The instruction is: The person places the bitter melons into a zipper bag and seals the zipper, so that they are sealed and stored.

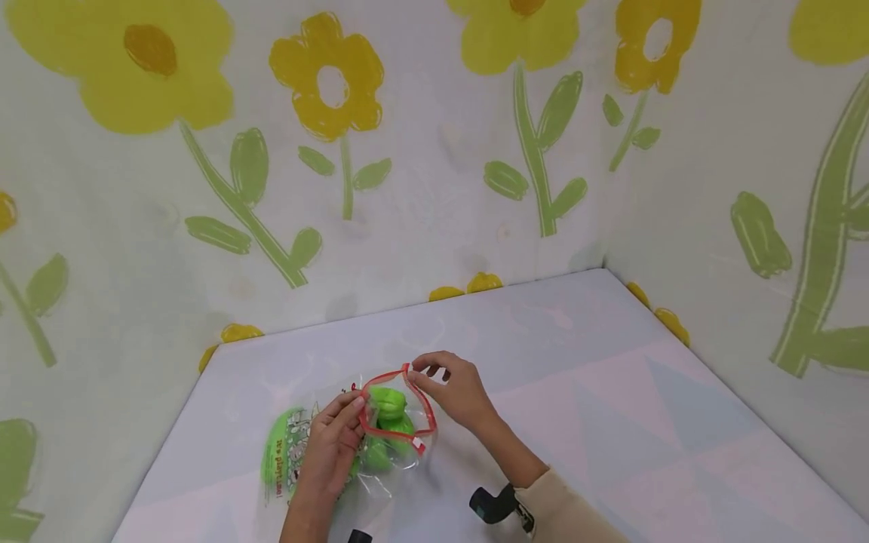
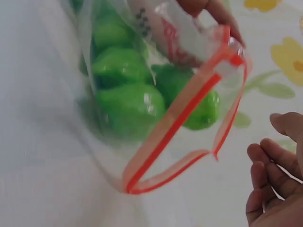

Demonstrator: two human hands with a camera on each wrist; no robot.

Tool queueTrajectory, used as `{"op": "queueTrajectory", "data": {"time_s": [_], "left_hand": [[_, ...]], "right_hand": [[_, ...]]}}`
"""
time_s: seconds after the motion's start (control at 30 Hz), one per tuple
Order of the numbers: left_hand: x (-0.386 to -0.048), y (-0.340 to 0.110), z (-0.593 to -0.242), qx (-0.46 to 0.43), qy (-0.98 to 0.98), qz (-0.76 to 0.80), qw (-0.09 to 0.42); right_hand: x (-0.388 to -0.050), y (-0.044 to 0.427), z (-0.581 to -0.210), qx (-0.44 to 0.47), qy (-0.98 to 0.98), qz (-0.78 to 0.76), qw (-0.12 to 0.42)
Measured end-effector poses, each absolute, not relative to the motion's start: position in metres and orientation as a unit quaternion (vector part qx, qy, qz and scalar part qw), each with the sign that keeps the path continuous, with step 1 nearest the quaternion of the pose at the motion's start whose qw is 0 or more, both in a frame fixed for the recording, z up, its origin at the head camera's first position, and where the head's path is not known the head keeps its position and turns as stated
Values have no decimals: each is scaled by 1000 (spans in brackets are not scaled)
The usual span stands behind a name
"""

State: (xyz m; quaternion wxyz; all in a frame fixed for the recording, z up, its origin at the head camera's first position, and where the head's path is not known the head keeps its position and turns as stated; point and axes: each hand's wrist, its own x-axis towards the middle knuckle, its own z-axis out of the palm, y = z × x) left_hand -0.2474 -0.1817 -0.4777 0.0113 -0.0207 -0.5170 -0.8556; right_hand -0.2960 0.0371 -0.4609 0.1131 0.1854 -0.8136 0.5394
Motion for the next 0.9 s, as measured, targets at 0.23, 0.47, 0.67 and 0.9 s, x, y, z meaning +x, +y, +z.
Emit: {"op": "queueTrajectory", "data": {"time_s": [0.23,0.47,0.67,0.9], "left_hand": [[-250,-182,-475,-23,-528,-849,19],[-249,-178,-479,-16,-536,-844,9],[-249,-171,-482,-3,-567,-824,13],[-249,-173,-479,4,-660,-746,88]], "right_hand": [[-324,43,-474,126,-811,569,57],[-349,33,-492,94,-810,578,-31],[-366,30,-495,108,-798,587,-78],[-378,23,-490,57,-765,641,-34]]}}
